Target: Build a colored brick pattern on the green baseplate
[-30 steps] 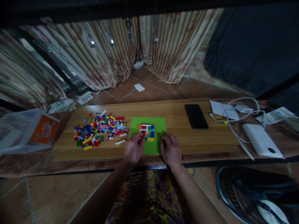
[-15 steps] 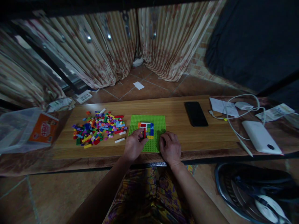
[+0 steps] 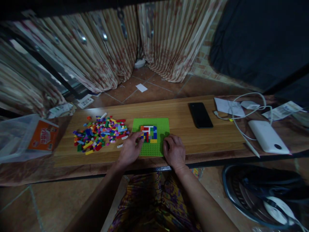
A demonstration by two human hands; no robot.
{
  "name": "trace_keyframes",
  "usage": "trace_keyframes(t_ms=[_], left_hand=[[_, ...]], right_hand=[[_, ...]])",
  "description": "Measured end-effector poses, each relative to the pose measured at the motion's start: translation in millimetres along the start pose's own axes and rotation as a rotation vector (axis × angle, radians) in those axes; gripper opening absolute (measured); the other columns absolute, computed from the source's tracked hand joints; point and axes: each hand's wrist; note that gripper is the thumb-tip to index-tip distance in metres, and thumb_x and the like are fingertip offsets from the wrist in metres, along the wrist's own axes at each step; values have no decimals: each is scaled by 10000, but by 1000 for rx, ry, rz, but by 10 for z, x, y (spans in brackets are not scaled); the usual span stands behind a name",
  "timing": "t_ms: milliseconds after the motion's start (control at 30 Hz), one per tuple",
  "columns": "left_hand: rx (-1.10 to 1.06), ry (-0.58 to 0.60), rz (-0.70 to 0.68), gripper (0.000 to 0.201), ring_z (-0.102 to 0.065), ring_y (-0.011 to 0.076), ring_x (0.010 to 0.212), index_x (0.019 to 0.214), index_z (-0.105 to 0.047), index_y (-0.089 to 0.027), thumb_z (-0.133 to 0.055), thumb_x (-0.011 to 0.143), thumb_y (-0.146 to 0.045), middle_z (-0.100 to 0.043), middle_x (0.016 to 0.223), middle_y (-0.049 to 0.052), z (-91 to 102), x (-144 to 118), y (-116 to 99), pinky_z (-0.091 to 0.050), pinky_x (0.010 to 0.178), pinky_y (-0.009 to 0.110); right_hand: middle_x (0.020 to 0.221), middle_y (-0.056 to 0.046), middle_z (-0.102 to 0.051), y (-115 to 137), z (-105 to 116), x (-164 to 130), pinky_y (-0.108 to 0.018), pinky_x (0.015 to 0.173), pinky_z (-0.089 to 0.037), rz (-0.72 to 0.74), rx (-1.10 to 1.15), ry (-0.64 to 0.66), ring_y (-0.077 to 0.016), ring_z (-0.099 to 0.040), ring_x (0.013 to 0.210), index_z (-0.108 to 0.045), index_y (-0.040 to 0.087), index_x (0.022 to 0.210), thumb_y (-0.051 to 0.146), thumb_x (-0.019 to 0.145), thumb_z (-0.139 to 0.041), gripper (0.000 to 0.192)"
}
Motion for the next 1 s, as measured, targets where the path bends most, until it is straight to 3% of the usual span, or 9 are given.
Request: trace_keyframes(t_ms=[267,1000], left_hand=[[192,36,-102,412,-549,231,1092,1269,-530,-224,-570,868,-310,-564,1174,85,-145,-54,5,-448,990,376],[259,67,-170,387,-538,236,1107,1278,-541,-174,-498,912,-290,-569,1185,105,-198,-29,110,-454,988,380]], right_hand=[[990,-97,-623,-13,-16,-8,-376,800,-489,-3,8,-2,-238,-550,936,-637,215,928,282,897,-487,167],[988,-94,-621,-5,-6,-4,-358,795,-482,1,-17,5,-232,-549,927,-634,210,910,277,898,-493,158]])
Point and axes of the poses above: each hand's wrist, its own x-axis towards the middle knuckle, its own z-axis out of the back of the hand, y = z × x
